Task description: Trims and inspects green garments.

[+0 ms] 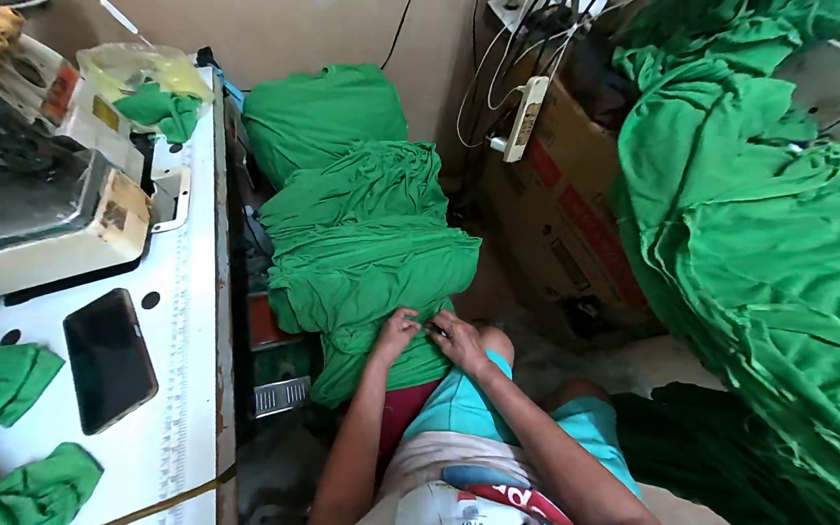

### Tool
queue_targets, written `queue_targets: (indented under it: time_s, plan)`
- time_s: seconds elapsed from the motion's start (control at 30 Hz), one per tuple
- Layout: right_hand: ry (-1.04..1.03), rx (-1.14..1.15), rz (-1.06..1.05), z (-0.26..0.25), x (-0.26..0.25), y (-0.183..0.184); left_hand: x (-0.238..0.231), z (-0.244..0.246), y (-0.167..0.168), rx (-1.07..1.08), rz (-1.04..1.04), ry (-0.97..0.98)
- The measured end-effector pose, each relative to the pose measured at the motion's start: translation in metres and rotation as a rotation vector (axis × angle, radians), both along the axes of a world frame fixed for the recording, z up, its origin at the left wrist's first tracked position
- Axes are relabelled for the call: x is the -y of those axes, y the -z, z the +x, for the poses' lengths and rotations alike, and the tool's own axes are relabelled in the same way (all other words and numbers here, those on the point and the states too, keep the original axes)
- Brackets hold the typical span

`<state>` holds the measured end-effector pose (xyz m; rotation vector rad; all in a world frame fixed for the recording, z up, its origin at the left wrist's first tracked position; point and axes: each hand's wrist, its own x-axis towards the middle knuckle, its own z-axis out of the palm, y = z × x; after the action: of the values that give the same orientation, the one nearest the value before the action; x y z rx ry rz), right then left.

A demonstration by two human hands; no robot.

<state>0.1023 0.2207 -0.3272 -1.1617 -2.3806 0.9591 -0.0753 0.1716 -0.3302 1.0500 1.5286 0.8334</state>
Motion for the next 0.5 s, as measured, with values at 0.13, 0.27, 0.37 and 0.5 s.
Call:
queue_targets:
  time_s: [0.13,0.27,0.37,0.5]
  plan:
    - [0.22,-0.107,-0.094,0.007,-0.002,0.001,0.002,0.002,0.001,-0.038,-0.005,0.011]
    - [0.265,0.108,-0.122,0.007,0.008,-0.019,0.003,0.0,0.0,-0.013,-0.006,-0.019]
    - [0.176,0.193,0.005,0.005,0.02,-0.023,0.003,-0.001,0.001,-0.005,-0.007,-0.013]
    - [0.087,0.252,0.056,0.006,0.024,-0.019,0.002,0.0,-0.002,0.009,-0.024,-0.025]
